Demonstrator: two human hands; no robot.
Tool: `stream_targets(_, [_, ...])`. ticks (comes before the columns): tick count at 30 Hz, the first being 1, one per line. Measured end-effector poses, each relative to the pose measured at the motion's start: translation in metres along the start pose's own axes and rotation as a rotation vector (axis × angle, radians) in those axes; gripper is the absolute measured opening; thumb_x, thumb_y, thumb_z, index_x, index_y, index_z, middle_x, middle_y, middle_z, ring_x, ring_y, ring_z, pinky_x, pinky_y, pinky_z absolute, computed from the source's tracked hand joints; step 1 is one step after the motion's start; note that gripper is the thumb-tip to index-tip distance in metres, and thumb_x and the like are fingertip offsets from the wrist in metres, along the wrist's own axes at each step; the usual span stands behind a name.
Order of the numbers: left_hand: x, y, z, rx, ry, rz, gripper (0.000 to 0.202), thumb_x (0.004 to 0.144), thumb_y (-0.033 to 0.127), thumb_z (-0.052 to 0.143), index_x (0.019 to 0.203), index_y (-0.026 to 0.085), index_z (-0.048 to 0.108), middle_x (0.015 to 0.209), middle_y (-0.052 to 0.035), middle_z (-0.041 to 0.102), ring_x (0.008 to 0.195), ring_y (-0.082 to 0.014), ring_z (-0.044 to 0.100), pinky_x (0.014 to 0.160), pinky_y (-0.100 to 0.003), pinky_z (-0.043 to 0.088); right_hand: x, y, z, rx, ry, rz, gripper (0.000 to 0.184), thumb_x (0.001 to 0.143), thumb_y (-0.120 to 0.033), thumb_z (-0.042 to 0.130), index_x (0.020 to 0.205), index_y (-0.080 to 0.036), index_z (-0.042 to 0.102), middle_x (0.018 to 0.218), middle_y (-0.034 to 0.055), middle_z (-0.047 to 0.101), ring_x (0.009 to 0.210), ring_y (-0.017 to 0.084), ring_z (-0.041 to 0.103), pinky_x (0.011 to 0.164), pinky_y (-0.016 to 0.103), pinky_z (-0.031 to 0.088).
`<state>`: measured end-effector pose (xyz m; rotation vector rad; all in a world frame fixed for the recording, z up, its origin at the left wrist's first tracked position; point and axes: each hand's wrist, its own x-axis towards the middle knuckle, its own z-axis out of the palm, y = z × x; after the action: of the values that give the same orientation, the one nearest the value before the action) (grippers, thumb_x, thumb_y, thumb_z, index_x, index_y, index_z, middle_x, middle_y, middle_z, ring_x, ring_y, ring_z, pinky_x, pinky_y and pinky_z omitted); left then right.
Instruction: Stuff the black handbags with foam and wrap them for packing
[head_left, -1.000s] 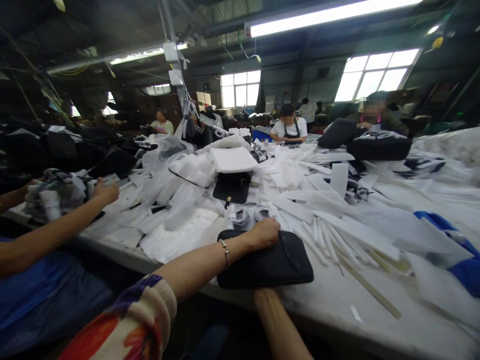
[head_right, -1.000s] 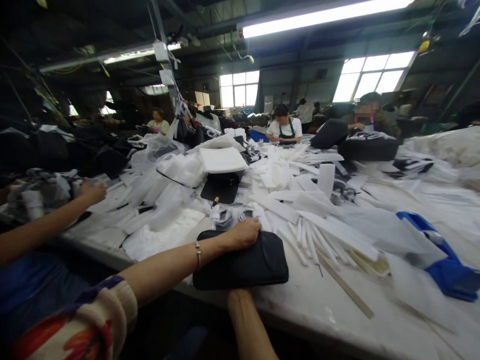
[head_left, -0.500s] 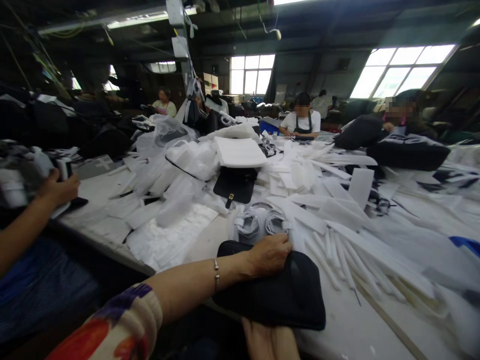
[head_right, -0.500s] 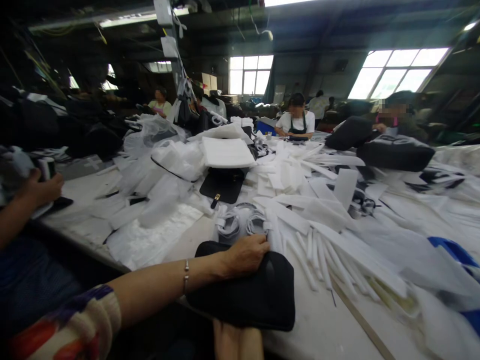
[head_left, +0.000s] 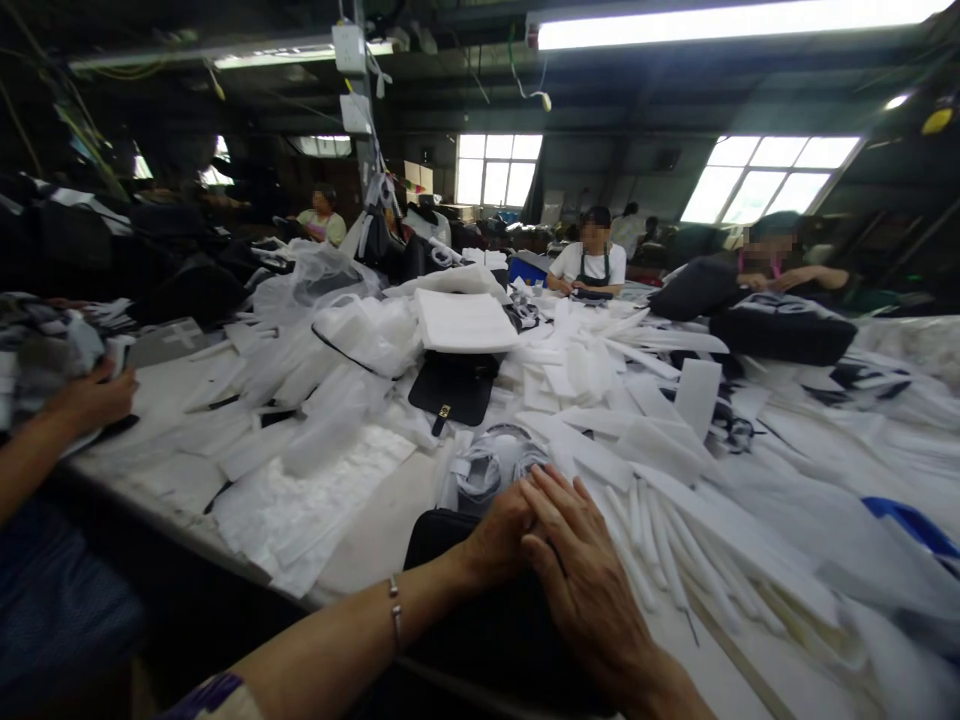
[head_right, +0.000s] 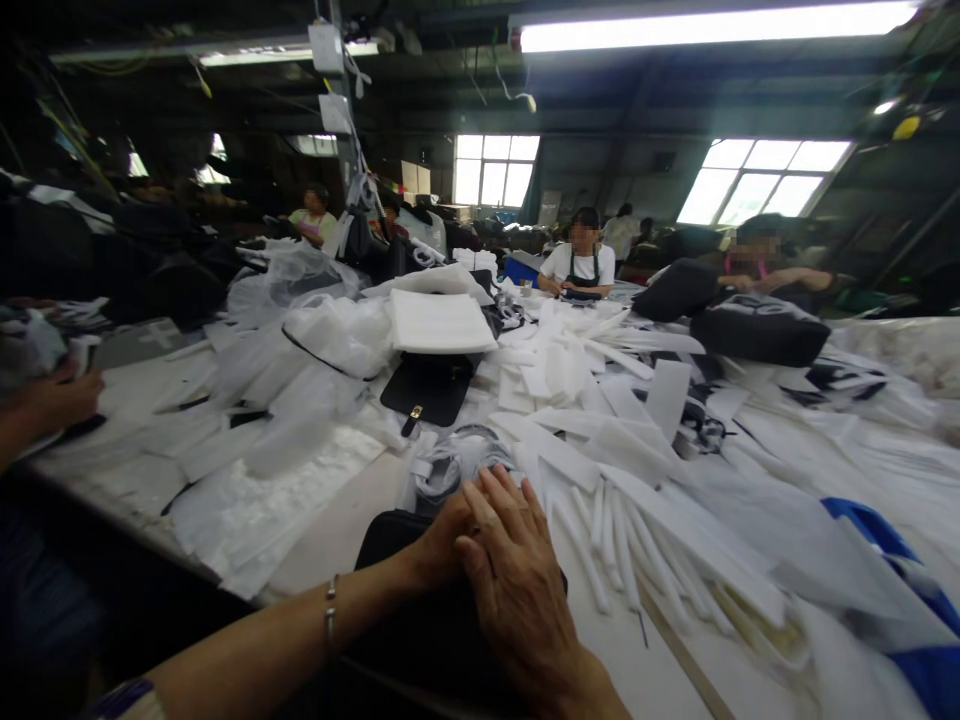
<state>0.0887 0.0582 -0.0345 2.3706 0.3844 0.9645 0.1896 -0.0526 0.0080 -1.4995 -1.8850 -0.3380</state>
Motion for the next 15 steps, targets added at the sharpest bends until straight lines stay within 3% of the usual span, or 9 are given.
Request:
stream_targets(2, [0.003,-0.003,-0.005,-0.198,0.252,-0.140,0.015,0.087,0.016,0.046,0.093,0.019,0.060,0.092,-0.0041,0.064,0.087,-0.0169,0.061,0.081,-0.030,0.051,-0.006,0.012,0.026,-0.160,-0.062,-0.015,0.056,0.098,-0.037,0.048,0.149,-0.017,0.037,0.153,0.0093,0.039,0.144,0.028,0.029,0.118,0.055,0.022])
stream_targets(4, [0.005,-0.006,-0.006,-0.285,0.352,-0.228,0.021,0.082,0.008,0.043,0.092,0.019,0.058,0.095,-0.0044,0.061,0.094,-0.0176,0.060,0.089,-0.034,0.049,-0.019,0.022,0.047,-0.267,-0.113,0.012,0.061,0.096,-0.040,0.051,0.149,-0.014,0.036,0.154,0.0108,0.036,0.146,0.030,0.023,0.119,0.056,0.017])
stream_targets(8, [0.008,-0.004,-0.004,-0.285,0.334,-0.213,0.031,0.080,0.004,0.041,0.102,0.019,0.056,0.111,-0.0069,0.060,0.111,-0.0200,0.056,0.102,-0.041,0.044,-0.037,0.031,0.066,-0.317,-0.173,0.090,0.061,0.095,-0.042,0.053,0.148,-0.016,0.039,0.156,0.0076,0.033,0.147,0.029,0.019,0.120,0.053,0.014])
stream_targets(12, [0.026,0.002,-0.011,-0.140,0.268,-0.066,0.026,0.086,0.008,0.043,0.105,0.020,0.056,0.113,-0.0071,0.059,0.112,-0.0199,0.056,0.102,-0.042,0.044,-0.035,0.030,0.064,-0.299,-0.207,0.103,0.060,0.095,-0.042,0.051,0.150,-0.022,0.036,0.157,0.0015,0.032,0.147,0.027,0.019,0.120,0.052,0.015])
stream_targets(15, [0.043,-0.008,-0.012,0.028,0.263,-0.010,0.025,0.091,0.010,0.040,0.109,0.020,0.054,0.116,-0.0083,0.059,0.114,-0.0198,0.055,0.104,-0.042,0.044,-0.034,0.030,0.064,-0.310,-0.193,0.107,0.063,0.095,-0.041,0.051,0.152,-0.021,0.031,0.158,0.0008,0.028,0.147,0.027,0.019,0.120,0.052,0.015])
